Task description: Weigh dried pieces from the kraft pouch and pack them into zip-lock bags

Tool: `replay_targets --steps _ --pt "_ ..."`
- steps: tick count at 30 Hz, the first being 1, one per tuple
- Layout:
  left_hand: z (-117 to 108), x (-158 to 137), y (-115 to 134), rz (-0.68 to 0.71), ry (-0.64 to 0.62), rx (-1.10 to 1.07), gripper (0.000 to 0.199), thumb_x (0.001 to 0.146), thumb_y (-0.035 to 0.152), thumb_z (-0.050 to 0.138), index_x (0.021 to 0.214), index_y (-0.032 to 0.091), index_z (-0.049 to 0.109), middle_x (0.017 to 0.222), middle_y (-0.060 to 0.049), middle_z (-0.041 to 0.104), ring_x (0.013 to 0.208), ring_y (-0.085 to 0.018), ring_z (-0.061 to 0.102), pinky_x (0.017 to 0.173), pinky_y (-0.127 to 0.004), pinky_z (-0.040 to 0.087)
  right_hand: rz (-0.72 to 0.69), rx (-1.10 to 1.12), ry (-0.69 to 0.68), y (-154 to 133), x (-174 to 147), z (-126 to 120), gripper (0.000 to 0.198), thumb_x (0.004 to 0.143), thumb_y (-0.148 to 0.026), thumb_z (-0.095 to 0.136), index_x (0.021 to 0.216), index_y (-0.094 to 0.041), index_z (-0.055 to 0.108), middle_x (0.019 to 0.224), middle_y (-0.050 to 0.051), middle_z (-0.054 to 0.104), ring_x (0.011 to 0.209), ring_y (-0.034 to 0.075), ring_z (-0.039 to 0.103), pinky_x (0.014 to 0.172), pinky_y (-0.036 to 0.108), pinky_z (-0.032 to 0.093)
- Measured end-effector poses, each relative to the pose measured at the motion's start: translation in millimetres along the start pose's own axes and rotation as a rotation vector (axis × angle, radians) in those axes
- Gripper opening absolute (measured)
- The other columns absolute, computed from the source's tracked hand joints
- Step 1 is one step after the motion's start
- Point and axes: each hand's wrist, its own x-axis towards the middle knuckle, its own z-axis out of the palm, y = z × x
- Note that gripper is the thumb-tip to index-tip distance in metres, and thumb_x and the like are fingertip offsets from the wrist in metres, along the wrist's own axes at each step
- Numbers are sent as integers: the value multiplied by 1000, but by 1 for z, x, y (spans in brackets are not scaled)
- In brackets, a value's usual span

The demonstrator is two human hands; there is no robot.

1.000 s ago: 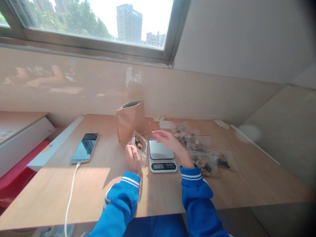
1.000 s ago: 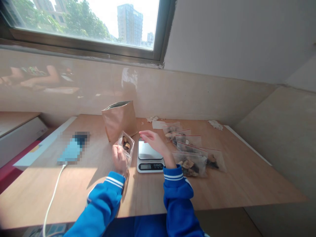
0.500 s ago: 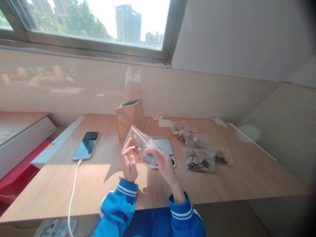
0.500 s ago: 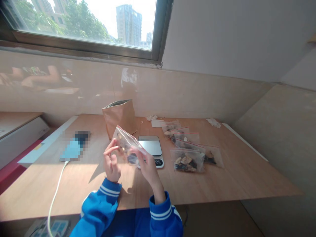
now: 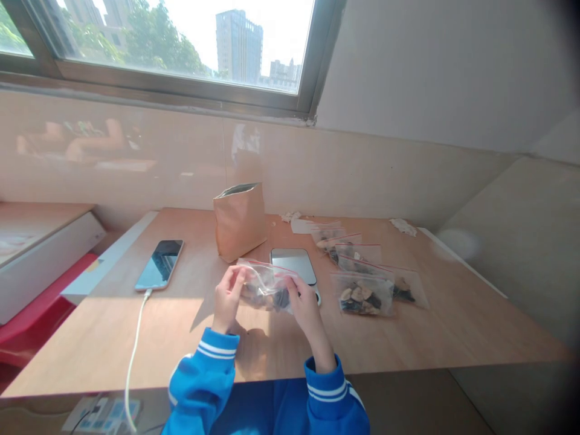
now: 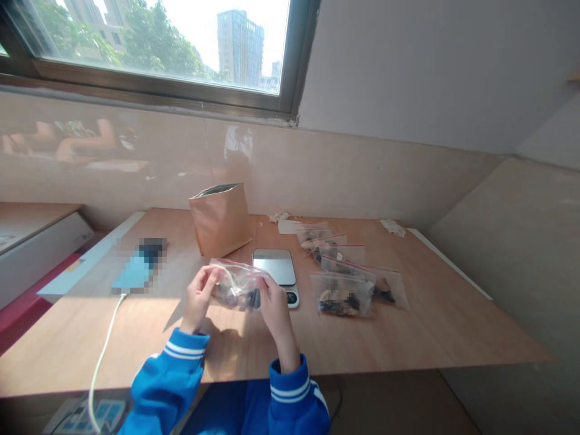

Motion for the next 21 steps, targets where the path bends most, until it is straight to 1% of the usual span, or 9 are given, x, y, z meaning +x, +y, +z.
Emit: replay_targets --steps 2,3,5,7,11,13,15,18,21 --pt "5 -3 2 8 9 17 36 81 52 62 90 17 66 83 -5 71 79 -18 67 62 -23 52 -17 -33 33 -1 -1 -3 38 94 -51 43 97 -24 70 97 7 73 93 24 67 88 36 49" --pt "6 -4 2 -7 32 2 37 81 52 62 91 17 66 81 -5 71 77 -18 67 61 -23 53 -4 -19 59 -1 -2 -5 38 94 -51 43 96 -23 69 93 7 74 90 24 68 86 36 50" --pt "8 -5 0 -55 84 -48 40 80 54 61 93 17 65 77 -5 70 73 -19 67 57 -24 53 45 41 124 2 -4 -9 39 93 -53 43 95 -22 67 83 6 74 82 23 69 80 35 51" --pt "9 -7 -3 -84 87 -70 41 80 55 61 93 16 64 73 -5 69 70 -19 67 54 -24 52 76 102 156 9 -7 -11 38 92 -54 45 93 -21 65 78 6 74 78 23 69 78 34 52" --pt "10 -13 -11 -57 43 -60 40 82 56 57 90 17 63 73 -4 68 68 -17 65 55 -24 51 109 176 191 24 -14 -8 36 89 -55 50 96 -22 62 82 6 74 83 23 69 80 34 52" --pt "10 -15 -17 -37 27 -47 40 85 56 52 91 18 62 75 -4 68 67 -17 63 55 -25 51 129 181 194 29 -16 -6 36 89 -55 51 98 -22 61 85 7 74 85 23 69 80 34 53" --pt "9 -16 -22 -3 31 -15 39 88 54 48 91 18 62 75 -3 68 67 -17 63 59 -25 50 133 167 183 32 -18 -6 38 89 -56 49 100 -21 62 87 7 73 85 23 69 78 33 53" --pt "8 -16 -29 32 43 52 36 88 52 49 90 18 63 71 -3 68 68 -16 64 64 -25 49 146 151 168 32 -20 -8 43 90 -59 45 99 -22 63 88 7 73 79 22 68 70 32 54" --pt "6 -16 -33 2 52 61 37 87 53 52 93 18 63 70 -3 70 70 -18 67 65 -25 50 166 142 193 32 -22 -11 45 88 -62 45 95 -22 64 85 8 73 76 23 68 67 33 55"
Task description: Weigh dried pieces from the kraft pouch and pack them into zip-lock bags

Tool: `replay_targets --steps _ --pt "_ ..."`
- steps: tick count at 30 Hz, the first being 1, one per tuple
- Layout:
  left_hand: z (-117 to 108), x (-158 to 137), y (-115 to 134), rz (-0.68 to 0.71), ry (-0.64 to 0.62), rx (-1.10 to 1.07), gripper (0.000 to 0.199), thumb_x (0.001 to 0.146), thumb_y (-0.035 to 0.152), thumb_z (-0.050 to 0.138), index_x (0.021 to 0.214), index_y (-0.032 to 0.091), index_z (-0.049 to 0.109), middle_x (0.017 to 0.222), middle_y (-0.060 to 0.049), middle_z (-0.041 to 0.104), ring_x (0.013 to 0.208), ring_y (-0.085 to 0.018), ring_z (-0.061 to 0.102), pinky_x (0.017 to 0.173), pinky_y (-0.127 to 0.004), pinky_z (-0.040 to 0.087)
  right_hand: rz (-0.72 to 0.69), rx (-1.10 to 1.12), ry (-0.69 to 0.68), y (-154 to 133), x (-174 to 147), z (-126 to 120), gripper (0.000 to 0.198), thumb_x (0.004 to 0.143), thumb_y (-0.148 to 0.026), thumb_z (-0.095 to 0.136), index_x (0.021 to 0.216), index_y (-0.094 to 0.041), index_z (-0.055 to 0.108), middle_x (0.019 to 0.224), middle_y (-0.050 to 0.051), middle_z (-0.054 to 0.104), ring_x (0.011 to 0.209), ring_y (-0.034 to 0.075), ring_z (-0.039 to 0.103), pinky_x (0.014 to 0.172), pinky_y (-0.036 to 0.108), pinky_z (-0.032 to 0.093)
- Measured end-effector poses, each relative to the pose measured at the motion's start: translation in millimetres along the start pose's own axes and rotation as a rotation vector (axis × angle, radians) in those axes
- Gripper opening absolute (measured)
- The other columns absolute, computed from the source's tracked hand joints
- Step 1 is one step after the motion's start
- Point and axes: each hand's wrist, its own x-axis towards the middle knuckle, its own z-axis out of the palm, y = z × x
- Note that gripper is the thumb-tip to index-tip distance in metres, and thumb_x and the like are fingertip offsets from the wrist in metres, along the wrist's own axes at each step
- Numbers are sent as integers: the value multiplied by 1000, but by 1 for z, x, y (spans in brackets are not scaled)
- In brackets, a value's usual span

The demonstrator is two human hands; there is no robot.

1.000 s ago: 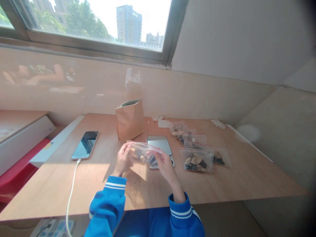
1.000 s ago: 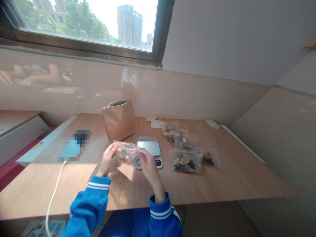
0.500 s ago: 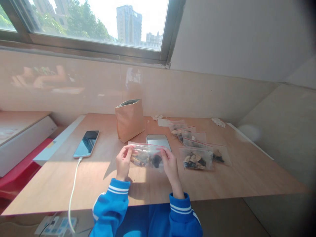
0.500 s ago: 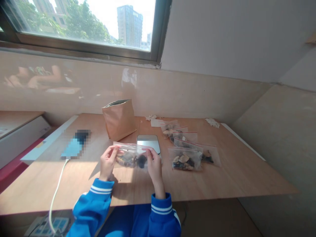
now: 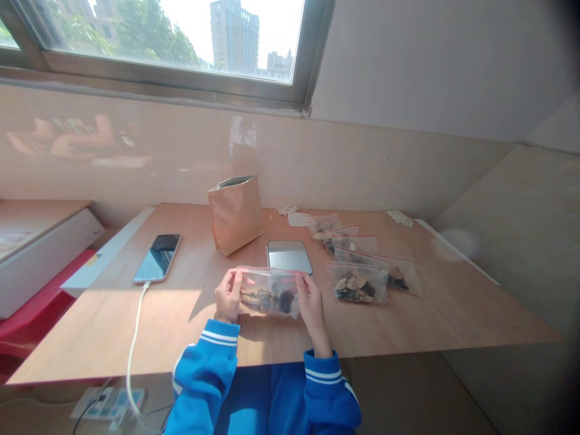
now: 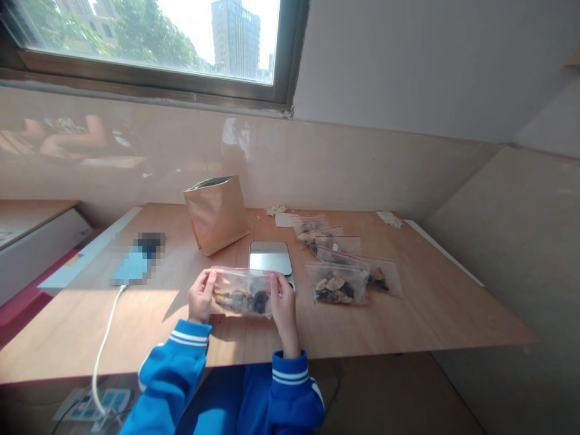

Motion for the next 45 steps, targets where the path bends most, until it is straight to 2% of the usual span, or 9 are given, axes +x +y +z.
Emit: replay_targets --steps 4,8,16,19,23,28,34,40,45 --pt "0 0 -3 -57 -1 -23 37 83 54 57 92 19 63 73 -5 73 73 -20 70 66 -27 52 30 24 103 4 0 -5 46 81 -62 57 93 -19 66 80 9 73 68 23 67 66 35 56" --pt "2 -3 -1 -6 56 27 35 81 53 59 86 19 67 91 -7 74 86 -21 69 71 -27 53 66 61 184 8 1 -8 45 75 -60 66 89 -17 67 78 9 73 59 21 64 61 35 54" --pt "4 -7 5 4 75 40 39 81 55 56 85 18 69 85 -6 74 77 -21 68 63 -27 53 -14 -28 69 10 1 -22 48 85 -61 51 96 -18 69 83 10 73 64 20 64 59 32 52" --pt "5 -7 3 -11 86 17 37 81 54 57 85 19 68 80 -5 72 69 -20 68 61 -27 53 -26 -80 102 14 2 -23 45 85 -61 51 90 -19 67 80 8 72 61 20 63 60 32 51" --pt "5 -5 -3 74 138 19 35 80 53 60 85 18 64 88 -6 71 69 -18 70 63 -27 54 -56 -107 157 16 3 -14 41 85 -59 52 85 -20 63 77 8 71 66 21 65 67 34 53" --pt "4 -3 -3 -5 75 -29 38 81 55 58 86 18 62 89 -5 71 65 -16 69 58 -25 53 -28 -40 195 17 5 -7 42 85 -60 51 87 -19 62 75 7 69 66 21 63 64 33 52" --pt "3 -5 -1 -25 32 -63 40 77 54 64 91 17 63 97 -7 70 66 -16 68 57 -26 55 -12 37 76 20 5 -9 36 81 -55 60 88 -20 63 80 5 68 76 19 65 68 30 52" --pt "3 -3 -7 -9 26 -37 32 75 45 69 88 17 61 76 -3 67 59 -14 66 51 -20 48 -46 34 98 25 5 -10 33 80 -50 65 87 -18 65 75 3 66 70 16 61 65 27 50" --pt "3 -3 -2 -17 35 -114 31 71 43 73 82 17 60 72 -1 66 56 -14 66 51 -21 49 -102 2 191 24 4 -10 30 78 -47 67 84 -17 67 76 2 66 68 15 60 63 25 48"
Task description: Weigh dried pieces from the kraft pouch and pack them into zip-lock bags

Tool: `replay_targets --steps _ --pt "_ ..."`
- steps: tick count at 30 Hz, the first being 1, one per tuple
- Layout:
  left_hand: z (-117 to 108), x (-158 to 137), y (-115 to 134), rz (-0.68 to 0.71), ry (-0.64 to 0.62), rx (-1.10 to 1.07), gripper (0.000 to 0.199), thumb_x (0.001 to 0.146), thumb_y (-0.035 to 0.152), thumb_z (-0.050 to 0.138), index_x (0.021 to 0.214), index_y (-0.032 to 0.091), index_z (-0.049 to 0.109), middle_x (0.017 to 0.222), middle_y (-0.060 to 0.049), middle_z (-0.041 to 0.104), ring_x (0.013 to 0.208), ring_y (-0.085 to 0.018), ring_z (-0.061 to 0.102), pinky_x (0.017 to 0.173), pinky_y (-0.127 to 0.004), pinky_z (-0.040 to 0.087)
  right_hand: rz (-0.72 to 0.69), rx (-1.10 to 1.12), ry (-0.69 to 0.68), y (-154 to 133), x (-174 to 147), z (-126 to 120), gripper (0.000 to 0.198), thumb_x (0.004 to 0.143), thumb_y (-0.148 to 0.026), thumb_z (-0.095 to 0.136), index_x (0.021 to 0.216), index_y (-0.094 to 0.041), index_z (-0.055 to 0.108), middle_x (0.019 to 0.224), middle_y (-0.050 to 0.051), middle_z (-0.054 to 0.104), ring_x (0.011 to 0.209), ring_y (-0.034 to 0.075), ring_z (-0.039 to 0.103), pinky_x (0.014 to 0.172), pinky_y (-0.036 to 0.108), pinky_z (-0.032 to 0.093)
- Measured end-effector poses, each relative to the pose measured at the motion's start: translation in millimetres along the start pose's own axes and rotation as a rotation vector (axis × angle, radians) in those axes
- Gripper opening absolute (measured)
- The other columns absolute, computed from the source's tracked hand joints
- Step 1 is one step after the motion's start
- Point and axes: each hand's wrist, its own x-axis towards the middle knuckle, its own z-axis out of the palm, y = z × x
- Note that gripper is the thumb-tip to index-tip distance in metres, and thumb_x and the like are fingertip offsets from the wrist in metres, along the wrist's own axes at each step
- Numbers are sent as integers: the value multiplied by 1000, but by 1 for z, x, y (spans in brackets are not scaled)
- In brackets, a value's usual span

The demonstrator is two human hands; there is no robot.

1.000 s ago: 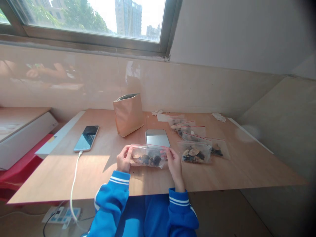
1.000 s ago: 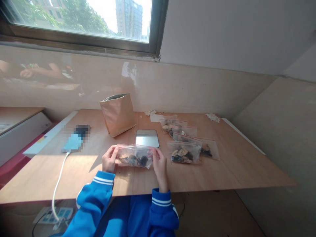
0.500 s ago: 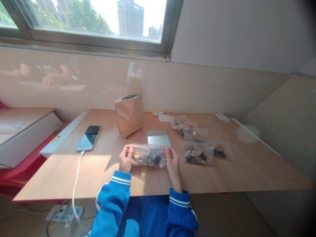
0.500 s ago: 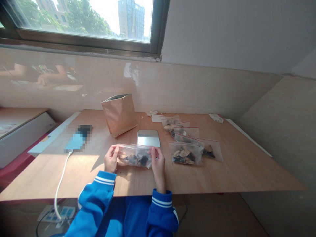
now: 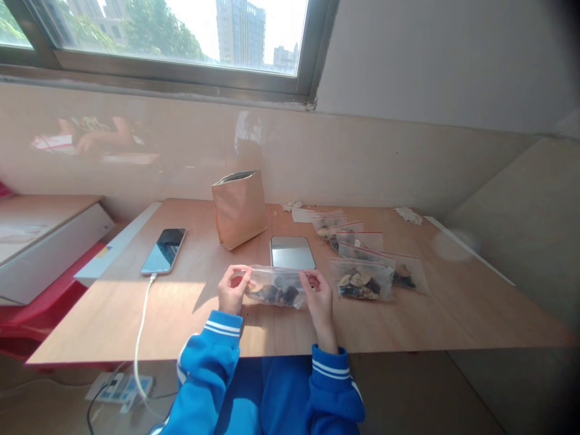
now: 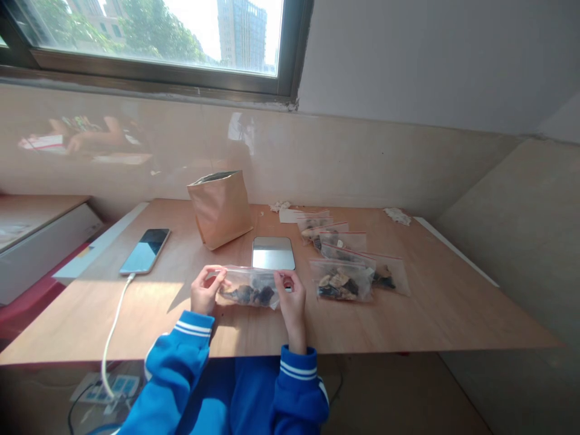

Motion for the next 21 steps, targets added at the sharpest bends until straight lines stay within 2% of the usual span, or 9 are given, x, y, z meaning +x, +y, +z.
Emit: replay_targets --steps 3,6,10,13,18,21 --pt "1 -2 3 0 24 -28 31 71 43 73 79 17 59 71 0 66 54 -13 65 50 -21 47 34 31 -9 1 -1 0 30 78 -47 68 85 -17 67 79 4 68 71 16 61 65 27 49" --pt "0 -4 3 -4 17 -32 30 73 43 72 80 17 59 71 0 65 55 -13 64 52 -20 46 91 95 -77 2 -3 0 31 79 -48 66 87 -18 67 79 4 67 73 16 63 67 28 51" --pt "0 -4 0 -22 -37 -17 33 75 45 70 89 16 61 75 -1 66 58 -12 63 57 -21 47 102 125 -136 3 -5 -1 30 80 -46 66 92 -19 67 82 4 68 77 16 63 69 26 50" --pt "0 -3 -5 25 -15 33 38 76 46 69 99 16 62 83 -3 67 65 -12 63 61 -23 48 119 145 -135 2 -6 -1 31 78 -45 69 93 -19 67 86 4 69 77 16 64 68 26 51" --pt "0 -3 -9 82 13 60 33 74 45 70 86 15 63 89 -5 66 79 -16 63 75 -26 49 136 130 -161 -4 -7 3 27 78 -44 69 91 -20 71 89 5 72 84 17 66 76 28 52" --pt "1 -3 -8 95 23 68 31 74 43 70 84 15 62 85 -4 66 78 -16 63 72 -26 49 116 99 -149 -7 -8 4 27 78 -45 68 89 -20 71 85 5 72 81 18 67 74 29 52"
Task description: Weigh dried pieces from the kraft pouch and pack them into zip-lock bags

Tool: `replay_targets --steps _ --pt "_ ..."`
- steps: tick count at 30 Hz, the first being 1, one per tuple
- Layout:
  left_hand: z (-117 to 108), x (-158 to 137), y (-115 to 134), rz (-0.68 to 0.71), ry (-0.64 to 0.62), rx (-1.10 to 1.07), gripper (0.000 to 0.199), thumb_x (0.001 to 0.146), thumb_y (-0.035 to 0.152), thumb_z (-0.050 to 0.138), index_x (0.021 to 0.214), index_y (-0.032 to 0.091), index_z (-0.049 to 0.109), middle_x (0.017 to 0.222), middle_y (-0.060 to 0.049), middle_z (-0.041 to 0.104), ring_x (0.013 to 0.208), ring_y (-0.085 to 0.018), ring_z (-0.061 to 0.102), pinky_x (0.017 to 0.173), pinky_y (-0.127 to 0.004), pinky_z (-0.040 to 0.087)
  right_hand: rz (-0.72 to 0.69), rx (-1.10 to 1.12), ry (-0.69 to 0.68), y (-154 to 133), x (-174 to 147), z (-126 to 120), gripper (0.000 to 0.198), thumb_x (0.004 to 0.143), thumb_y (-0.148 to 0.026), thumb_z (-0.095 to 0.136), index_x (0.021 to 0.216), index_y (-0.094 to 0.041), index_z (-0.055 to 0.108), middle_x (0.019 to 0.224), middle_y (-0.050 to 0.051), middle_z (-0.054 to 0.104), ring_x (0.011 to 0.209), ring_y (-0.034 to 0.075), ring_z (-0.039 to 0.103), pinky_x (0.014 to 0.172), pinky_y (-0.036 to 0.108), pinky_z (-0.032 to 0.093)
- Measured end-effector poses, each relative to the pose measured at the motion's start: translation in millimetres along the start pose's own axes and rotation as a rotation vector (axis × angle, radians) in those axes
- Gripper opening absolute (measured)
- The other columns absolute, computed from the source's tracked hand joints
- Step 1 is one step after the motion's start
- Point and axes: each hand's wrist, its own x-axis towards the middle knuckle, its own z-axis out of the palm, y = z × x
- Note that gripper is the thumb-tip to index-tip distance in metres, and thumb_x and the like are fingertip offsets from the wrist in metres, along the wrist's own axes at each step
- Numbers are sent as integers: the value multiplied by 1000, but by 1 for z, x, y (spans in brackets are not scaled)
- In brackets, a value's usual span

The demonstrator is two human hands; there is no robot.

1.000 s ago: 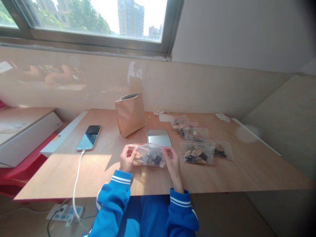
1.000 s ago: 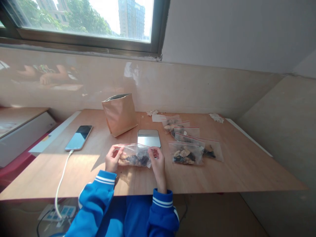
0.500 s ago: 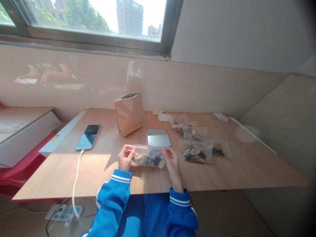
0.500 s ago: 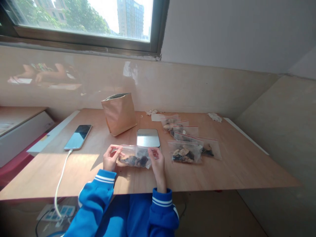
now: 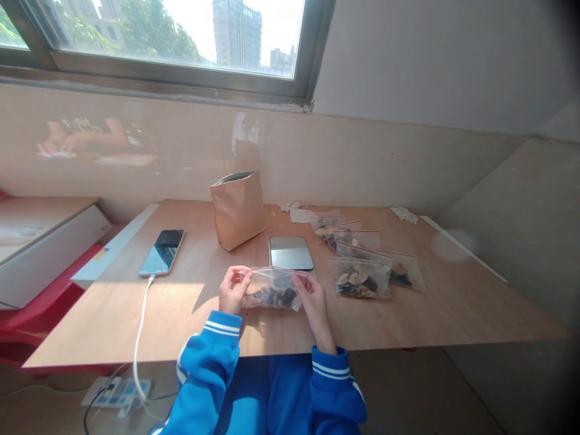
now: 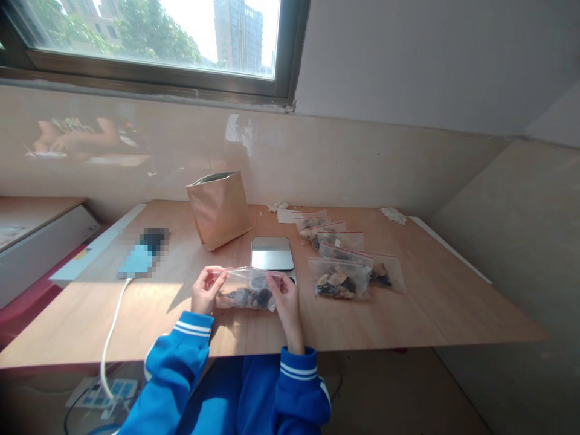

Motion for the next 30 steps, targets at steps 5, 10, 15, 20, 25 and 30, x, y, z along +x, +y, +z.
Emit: replay_targets --steps 5,10,15,20,25,30 --pt "-1 -1 5 12 24 26 30 73 44 71 79 15 64 80 -3 65 77 -16 61 71 -26 48 -7 -4 0 1 0 -1 28 79 -46 67 88 -20 70 84 4 71 79 18 66 72 28 52" --pt "-3 -1 7 8 27 29 30 71 44 72 76 15 65 80 -4 65 79 -16 61 74 -26 48 -4 4 2 3 0 -2 28 79 -46 68 88 -19 70 84 5 71 79 18 66 70 27 52" --pt "1 -2 4 -22 -1 3 34 74 48 67 82 16 62 80 -3 65 77 -17 63 74 -27 49 -15 -14 -13 4 0 -1 30 79 -47 67 89 -19 70 86 6 71 81 19 66 71 28 52" --pt "0 0 1 -75 -93 -46 40 73 50 68 93 17 61 88 -5 68 78 -18 66 74 -29 51 -38 -41 6 4 0 0 32 79 -48 66 89 -19 70 85 6 71 80 19 66 72 29 53" --pt "-2 2 4 -110 -155 -39 39 70 46 73 93 15 65 91 -7 70 76 -18 66 73 -29 53 -62 -95 9 3 -2 0 32 81 -49 64 88 -18 69 83 5 70 76 18 64 68 28 50" --pt "0 -1 7 -75 -74 -55 30 72 43 72 80 16 65 72 -2 67 67 -15 63 66 -25 51 -121 -186 47 5 -2 -1 32 81 -49 63 84 -18 68 78 4 67 70 17 59 65 28 48"
